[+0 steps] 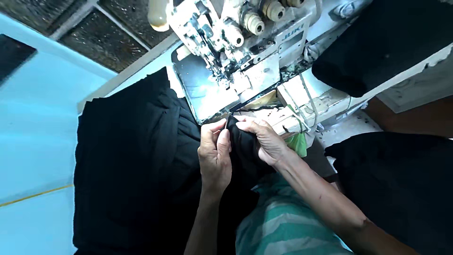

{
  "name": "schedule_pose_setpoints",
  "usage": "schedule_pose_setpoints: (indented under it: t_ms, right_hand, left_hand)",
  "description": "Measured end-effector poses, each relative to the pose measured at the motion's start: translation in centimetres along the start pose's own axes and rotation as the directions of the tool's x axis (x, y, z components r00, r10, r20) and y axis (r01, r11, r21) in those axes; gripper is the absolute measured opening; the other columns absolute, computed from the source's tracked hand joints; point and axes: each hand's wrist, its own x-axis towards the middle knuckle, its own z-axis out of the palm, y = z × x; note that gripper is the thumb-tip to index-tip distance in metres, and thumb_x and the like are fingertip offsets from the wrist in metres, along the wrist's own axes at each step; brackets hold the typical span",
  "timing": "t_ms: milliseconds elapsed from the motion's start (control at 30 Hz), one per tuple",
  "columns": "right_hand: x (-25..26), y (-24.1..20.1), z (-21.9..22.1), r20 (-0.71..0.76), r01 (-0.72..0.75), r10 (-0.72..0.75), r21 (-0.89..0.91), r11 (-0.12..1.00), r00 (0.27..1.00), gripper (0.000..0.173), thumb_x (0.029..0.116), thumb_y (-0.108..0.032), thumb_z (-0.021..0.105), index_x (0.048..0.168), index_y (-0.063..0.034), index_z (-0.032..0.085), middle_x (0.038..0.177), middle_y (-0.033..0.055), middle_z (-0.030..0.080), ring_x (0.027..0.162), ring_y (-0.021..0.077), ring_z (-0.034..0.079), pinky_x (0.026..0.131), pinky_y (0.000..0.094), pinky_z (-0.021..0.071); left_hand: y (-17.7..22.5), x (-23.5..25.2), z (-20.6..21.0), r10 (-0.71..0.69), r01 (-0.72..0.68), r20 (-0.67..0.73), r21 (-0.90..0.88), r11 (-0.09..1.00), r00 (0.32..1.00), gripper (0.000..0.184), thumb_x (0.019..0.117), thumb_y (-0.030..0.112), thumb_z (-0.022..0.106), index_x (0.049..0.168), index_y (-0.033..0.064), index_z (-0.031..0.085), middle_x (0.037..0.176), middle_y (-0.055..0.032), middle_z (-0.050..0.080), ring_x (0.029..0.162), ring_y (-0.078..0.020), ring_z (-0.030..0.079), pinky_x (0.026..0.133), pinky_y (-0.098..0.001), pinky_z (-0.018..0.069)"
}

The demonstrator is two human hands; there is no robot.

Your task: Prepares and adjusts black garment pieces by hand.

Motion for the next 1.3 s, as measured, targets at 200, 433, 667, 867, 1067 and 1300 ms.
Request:
schedule_pose_setpoints:
  t_ms: [200, 433, 667, 867, 1067, 1300]
  right_hand:
    - [-0.6, 0.3, -0.1, 0.011, 0.156, -0.158, -0.252, 0.955, 0.987, 0.018, 0.0996, -0.004, 0.053, 0.105, -0.0034, 0.071, 0.081, 0.0001, 0.067, 0.066, 0.0012, 0.06, 0.058, 0.0173, 0.0502]
    - [-3.1, 0.1, -1.5, 0.126, 0.297, -0.3, -0.711, 0.638, 0.946, 0.006, 0.0913, -0.009, 0.07, 0.094, -0.0076, 0.076, 0.073, -0.0057, 0.063, 0.061, -0.0014, 0.053, 0.056, 0.0176, 0.0443]
    - [-5.4, 0.8, -7.4, -0.086, 0.094, -0.225, -0.723, 0.684, 0.971, 0.005, 0.0907, -0.007, 0.067, 0.09, -0.0097, 0.071, 0.079, -0.0059, 0.065, 0.071, -0.0005, 0.059, 0.067, 0.0193, 0.0507]
    - [-5.0, 1.0, -6.2, -0.139, 0.016, -0.131, -0.623, 0.782, 0.982, 0.006, 0.0912, -0.006, 0.069, 0.086, -0.0101, 0.071, 0.075, -0.005, 0.065, 0.07, 0.0021, 0.06, 0.067, 0.0221, 0.0515]
    - [-6.8, 0.9, -5.2, 0.029, 0.147, -0.16, -0.584, 0.799, 0.987, 0.009, 0.0924, -0.006, 0.065, 0.091, -0.0098, 0.072, 0.079, -0.01, 0.067, 0.073, -0.0046, 0.061, 0.068, 0.0142, 0.0508]
    - [-8.3, 0.8, -6.5, 0.225, 0.295, -0.191, -0.733, 0.613, 0.956, 0.011, 0.0915, -0.009, 0.065, 0.097, -0.0053, 0.073, 0.089, -0.008, 0.069, 0.079, -0.0095, 0.06, 0.072, 0.0089, 0.0492]
  left_hand:
    - [-0.2, -0.9, 0.4, 0.321, -0.278, 0.038, 0.601, 0.749, 0.946, 0.03, 0.1035, 0.016, 0.055, 0.122, -0.0064, 0.061, 0.092, -0.0179, 0.07, 0.072, -0.0218, 0.067, 0.063, -0.0347, 0.0537]
    - [-3.1, 2.2, -4.9, 0.066, 0.002, -0.126, 0.477, 0.879, 0.99, 0.033, 0.1097, 0.02, 0.042, 0.13, -0.0007, 0.057, 0.096, -0.0058, 0.063, 0.07, -0.0037, 0.056, 0.065, -0.0213, 0.0494]
    - [-4.1, 1.8, -14.7, -0.145, 0.227, -0.508, 0.103, 0.969, 0.849, 0.023, 0.1104, 0.031, 0.032, 0.12, 0.0171, 0.048, 0.071, 0.0144, 0.051, 0.047, 0.0037, 0.043, 0.042, -0.0132, 0.0368]
    - [-1.2, -2.2, -7.7, -0.047, 0.065, -0.153, 0.118, 0.991, 0.987, 0.037, 0.0993, 0.026, 0.062, 0.132, 0.0105, 0.054, 0.081, 0.0177, 0.059, 0.058, 0.0079, 0.05, 0.052, -0.0134, 0.0453]
    - [-0.9, -2.7, -2.0, 0.16, -0.174, 0.287, 0.023, 0.985, 0.944, 0.033, 0.0896, 0.009, 0.071, 0.12, -0.0033, 0.071, 0.088, -0.0002, 0.064, 0.074, 0.0028, 0.054, 0.067, -0.0123, 0.0472]
    - [-1.9, -2.5, -1.1, 0.18, -0.191, 0.428, -0.017, 0.981, 0.886, 0.014, 0.0891, 0.005, 0.072, 0.083, -0.0072, 0.07, 0.077, -0.0059, 0.063, 0.077, 0.0012, 0.058, 0.073, -0.0104, 0.0473]
